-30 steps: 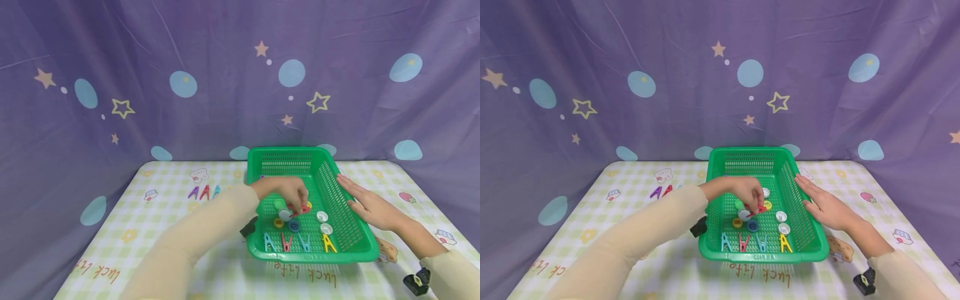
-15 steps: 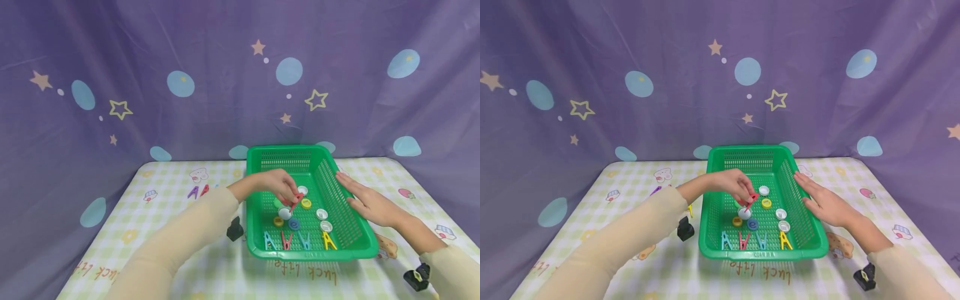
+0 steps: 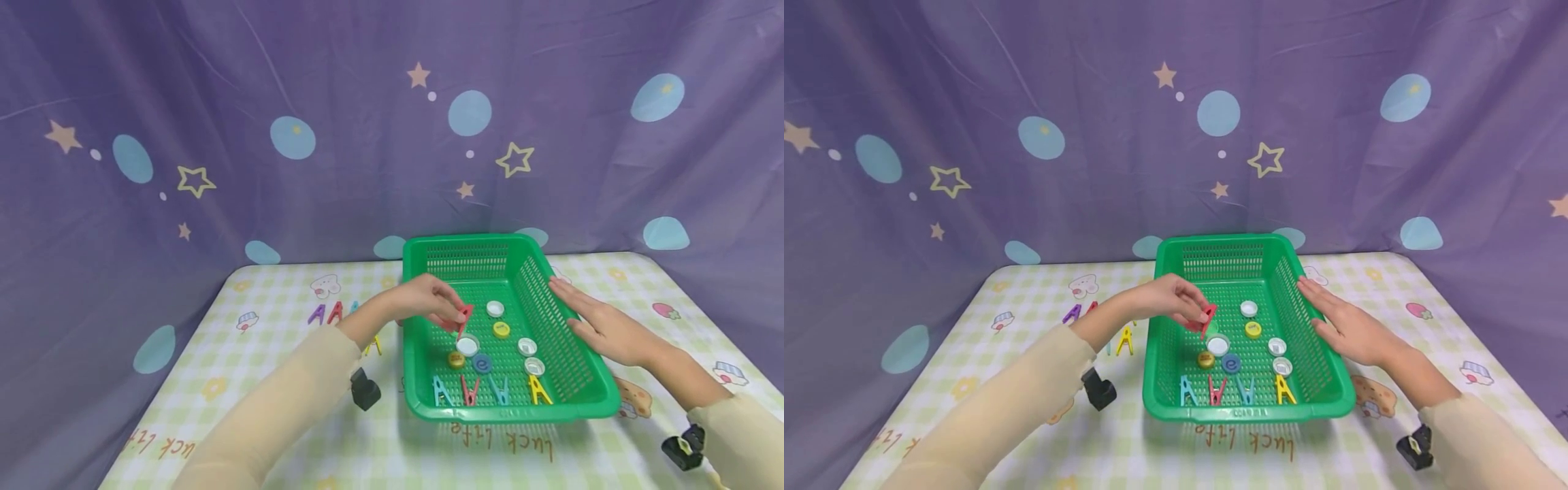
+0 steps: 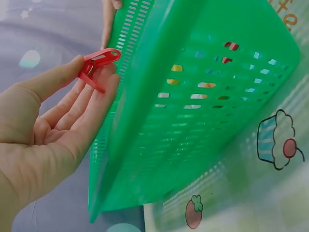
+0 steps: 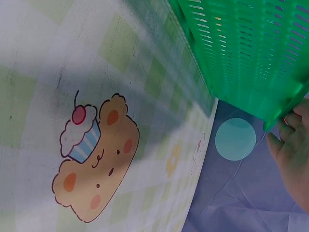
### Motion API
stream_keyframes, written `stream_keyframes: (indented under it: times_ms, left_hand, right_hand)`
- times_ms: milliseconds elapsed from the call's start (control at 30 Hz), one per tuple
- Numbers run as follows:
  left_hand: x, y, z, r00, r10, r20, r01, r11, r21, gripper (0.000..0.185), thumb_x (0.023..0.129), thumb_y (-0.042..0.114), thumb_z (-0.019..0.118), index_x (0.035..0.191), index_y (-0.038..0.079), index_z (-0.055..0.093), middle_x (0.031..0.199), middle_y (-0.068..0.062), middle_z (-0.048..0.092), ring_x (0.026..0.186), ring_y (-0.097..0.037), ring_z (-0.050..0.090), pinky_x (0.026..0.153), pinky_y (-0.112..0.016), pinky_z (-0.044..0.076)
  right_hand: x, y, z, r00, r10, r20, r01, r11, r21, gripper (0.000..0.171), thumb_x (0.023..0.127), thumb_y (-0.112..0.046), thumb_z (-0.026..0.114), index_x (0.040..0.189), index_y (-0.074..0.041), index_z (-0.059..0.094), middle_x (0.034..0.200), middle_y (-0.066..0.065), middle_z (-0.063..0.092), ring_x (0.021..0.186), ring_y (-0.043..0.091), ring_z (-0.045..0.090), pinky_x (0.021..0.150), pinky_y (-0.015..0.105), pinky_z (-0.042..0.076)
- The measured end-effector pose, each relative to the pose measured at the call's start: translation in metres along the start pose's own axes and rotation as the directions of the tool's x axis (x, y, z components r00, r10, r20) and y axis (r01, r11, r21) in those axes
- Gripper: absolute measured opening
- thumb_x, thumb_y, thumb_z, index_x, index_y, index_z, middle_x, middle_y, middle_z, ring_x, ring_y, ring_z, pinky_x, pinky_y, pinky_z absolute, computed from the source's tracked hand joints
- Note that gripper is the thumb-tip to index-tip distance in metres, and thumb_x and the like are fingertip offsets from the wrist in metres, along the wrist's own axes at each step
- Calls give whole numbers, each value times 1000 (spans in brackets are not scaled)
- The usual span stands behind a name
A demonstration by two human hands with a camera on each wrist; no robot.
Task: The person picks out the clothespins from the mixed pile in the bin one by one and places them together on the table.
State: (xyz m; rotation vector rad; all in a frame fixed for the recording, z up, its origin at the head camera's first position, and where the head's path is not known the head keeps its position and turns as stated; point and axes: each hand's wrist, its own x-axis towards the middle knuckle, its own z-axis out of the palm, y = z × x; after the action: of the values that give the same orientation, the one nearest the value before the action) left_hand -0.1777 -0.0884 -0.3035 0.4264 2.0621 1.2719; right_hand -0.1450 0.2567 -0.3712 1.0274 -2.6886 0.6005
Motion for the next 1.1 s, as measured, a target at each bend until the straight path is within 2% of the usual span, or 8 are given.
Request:
stream_keyframes:
  times_ms: [167, 300, 467, 667, 800, 1100]
  left_hand:
    - [-13, -7, -7, 999, -2, -48, 0, 998, -57, 24, 86, 11, 71, 108, 4, 69, 96, -11, 74, 80, -15, 72, 84, -35, 60]
    - [-23, -17, -12, 996, -11, -84, 0, 991, -134, 27, 87, 8, 70, 113, 1, 67, 99, -12, 74, 81, -16, 72, 88, -39, 59]
    - [-34, -33, -19, 991, 5, -135, -36, 973, -230, 30, 88, 6, 68, 116, -2, 65, 96, -11, 75, 83, -18, 73, 89, -39, 58]
    - [-46, -48, -29, 980, -7, -197, -50, 958, -284, 30, 90, 6, 65, 118, -4, 63, 90, -4, 74, 85, -16, 72, 90, -37, 58]
    - [-55, -60, -38, 976, 0, -216, -69, 947, -314, 34, 92, 5, 61, 125, -6, 58, 94, -4, 73, 89, -15, 72, 94, -38, 56]
    - [-76, -87, -60, 949, -57, -311, -60, 934, -352, 41, 94, 8, 59, 131, -9, 51, 100, -3, 71, 90, -12, 70, 96, -35, 55]
  right_hand:
    - [1, -1, -1, 1000, -6, -2, 6, 1000, -4, 62, 98, -16, 49, 153, -7, 23, 160, 15, 24, 142, -12, 5, 103, -8, 4]
    - [0, -2, -1, 1000, 1, -4, -1, 1000, -2, 62, 98, -15, 49, 153, -7, 23, 160, 16, 24, 142, -14, 5, 103, -8, 4]
    - [0, -3, 1, 1000, 22, -13, -22, 1000, -1, 61, 97, -15, 50, 152, -7, 25, 158, 18, 26, 141, -16, 3, 103, -8, 5]
    - [0, -3, 3, 1000, 24, -12, -24, 1000, -7, 60, 98, -15, 49, 152, -7, 25, 157, 20, 28, 140, -18, 2, 103, -9, 5]
    - [-1, -2, 4, 1000, 19, -6, -20, 1000, -16, 60, 98, -16, 48, 152, -8, 24, 158, 19, 27, 140, -18, 1, 103, -9, 4]
    - [1, -1, 4, 1000, 18, -11, -18, 1000, -9, 60, 98, -15, 48, 152, -7, 25, 158, 20, 27, 141, -17, 2, 104, -8, 5]
